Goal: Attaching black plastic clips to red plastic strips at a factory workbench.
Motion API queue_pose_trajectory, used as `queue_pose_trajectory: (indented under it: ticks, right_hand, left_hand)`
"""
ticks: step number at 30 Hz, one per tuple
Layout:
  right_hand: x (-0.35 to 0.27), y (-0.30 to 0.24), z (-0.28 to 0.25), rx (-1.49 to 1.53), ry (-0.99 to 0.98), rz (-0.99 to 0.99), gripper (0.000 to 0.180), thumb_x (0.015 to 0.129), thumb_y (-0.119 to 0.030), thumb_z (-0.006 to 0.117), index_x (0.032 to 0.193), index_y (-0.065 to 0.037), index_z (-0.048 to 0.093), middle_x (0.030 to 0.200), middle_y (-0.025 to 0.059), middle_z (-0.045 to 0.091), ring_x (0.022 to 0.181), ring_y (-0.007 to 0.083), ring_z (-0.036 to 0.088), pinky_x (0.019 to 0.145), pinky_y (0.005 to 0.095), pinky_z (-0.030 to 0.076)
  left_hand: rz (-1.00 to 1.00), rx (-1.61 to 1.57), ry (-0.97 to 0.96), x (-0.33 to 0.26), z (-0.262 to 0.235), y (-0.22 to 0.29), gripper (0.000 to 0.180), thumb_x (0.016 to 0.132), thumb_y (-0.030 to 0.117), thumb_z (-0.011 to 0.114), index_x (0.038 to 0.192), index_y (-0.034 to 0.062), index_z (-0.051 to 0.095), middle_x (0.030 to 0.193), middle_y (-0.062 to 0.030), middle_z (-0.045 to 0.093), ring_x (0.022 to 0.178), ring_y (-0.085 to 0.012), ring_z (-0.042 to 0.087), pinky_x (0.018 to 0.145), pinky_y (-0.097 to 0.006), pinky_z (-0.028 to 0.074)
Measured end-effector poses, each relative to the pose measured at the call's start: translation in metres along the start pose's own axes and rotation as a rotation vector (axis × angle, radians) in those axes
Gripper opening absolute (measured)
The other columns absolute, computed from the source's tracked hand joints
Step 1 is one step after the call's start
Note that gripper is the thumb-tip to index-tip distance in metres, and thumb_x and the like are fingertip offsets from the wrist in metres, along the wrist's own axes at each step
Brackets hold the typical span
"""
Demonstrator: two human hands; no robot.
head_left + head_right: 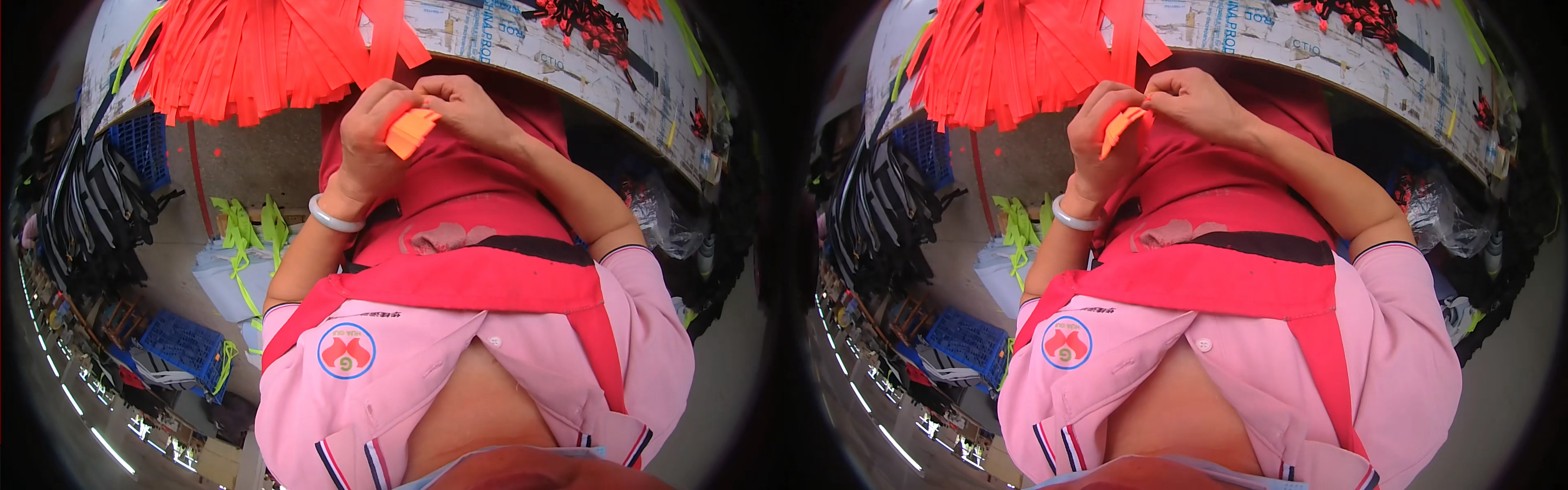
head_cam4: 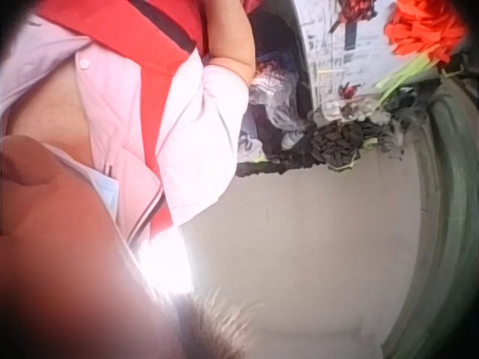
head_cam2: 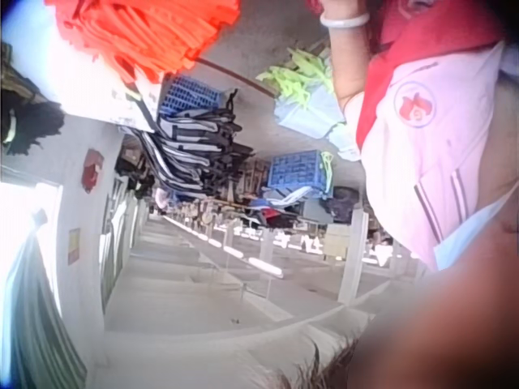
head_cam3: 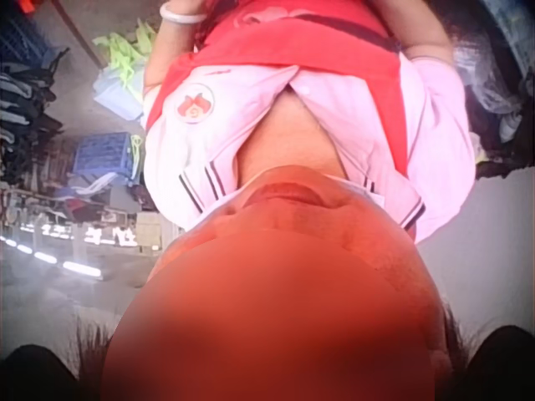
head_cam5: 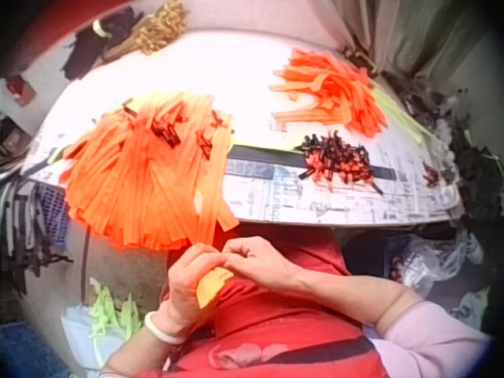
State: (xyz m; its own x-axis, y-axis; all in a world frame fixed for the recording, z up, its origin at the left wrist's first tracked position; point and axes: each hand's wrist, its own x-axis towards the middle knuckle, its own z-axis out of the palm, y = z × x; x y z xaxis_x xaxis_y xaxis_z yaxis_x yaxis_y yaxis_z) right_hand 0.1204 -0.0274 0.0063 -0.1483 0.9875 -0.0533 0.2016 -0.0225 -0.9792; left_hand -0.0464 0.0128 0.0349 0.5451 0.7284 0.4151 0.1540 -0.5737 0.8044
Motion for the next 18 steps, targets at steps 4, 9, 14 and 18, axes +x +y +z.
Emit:
queue_pose_trajectory:
  ticks: [4, 9, 14, 18]
  right_hand:
    - [-0.004, -0.008, 0.004, 0.690, -0.080, 0.551, 0.019, 0.096, -0.022, 0.051, 0.094, -0.005, 0.059, 0.058, -0.0075, 0.042, 0.045, 0.0010, 0.035, 0.041, 0.0192, 0.026]
    - [0.008, -0.019, -0.025, 0.992, 0.039, 0.527, 0.024, 0.099, -0.028, 0.048, 0.089, -0.006, 0.052, 0.062, -0.0047, 0.043, 0.043, 0.0015, 0.030, 0.041, 0.0186, 0.024]
    - [0.016, -0.033, -0.016, 1.027, 0.213, 0.440, 0.022, 0.099, -0.026, 0.046, 0.091, -0.007, 0.052, 0.064, -0.0051, 0.042, 0.044, 0.0005, 0.031, 0.041, 0.0177, 0.024]
    - [0.020, -0.029, -0.018, 1.085, 0.215, 0.340, 0.022, 0.100, -0.025, 0.046, 0.091, -0.006, 0.052, 0.065, -0.0052, 0.042, 0.045, 0.0011, 0.032, 0.041, 0.0178, 0.025]
  left_hand:
    - [-0.191, -0.263, 0.059, 0.005, 0.004, 0.016, 0.004, 0.086, -0.002, 0.061, 0.090, -0.0008, 0.061, 0.078, -0.0068, 0.062, 0.072, -0.0126, 0.061, 0.066, -0.024, 0.048]
    - [-0.586, -0.620, -0.060, -0.006, -0.002, -0.012, 0.013, 0.091, 0.008, 0.061, 0.099, -0.0024, 0.063, 0.077, -0.0013, 0.062, 0.072, -0.0082, 0.057, 0.066, -0.022, 0.046]
    - [-0.510, -0.659, -0.186, -0.005, 0.018, -0.002, 0.014, 0.087, 0.006, 0.065, 0.099, -0.0018, 0.066, 0.079, -0.0013, 0.065, 0.071, -0.0059, 0.057, 0.065, -0.022, 0.047]
    - [-0.586, -0.768, -0.138, -0.005, 0.020, -0.003, 0.011, 0.086, 0.004, 0.065, 0.095, -0.0018, 0.066, 0.077, -0.0006, 0.064, 0.069, -0.0060, 0.057, 0.063, -0.022, 0.047]
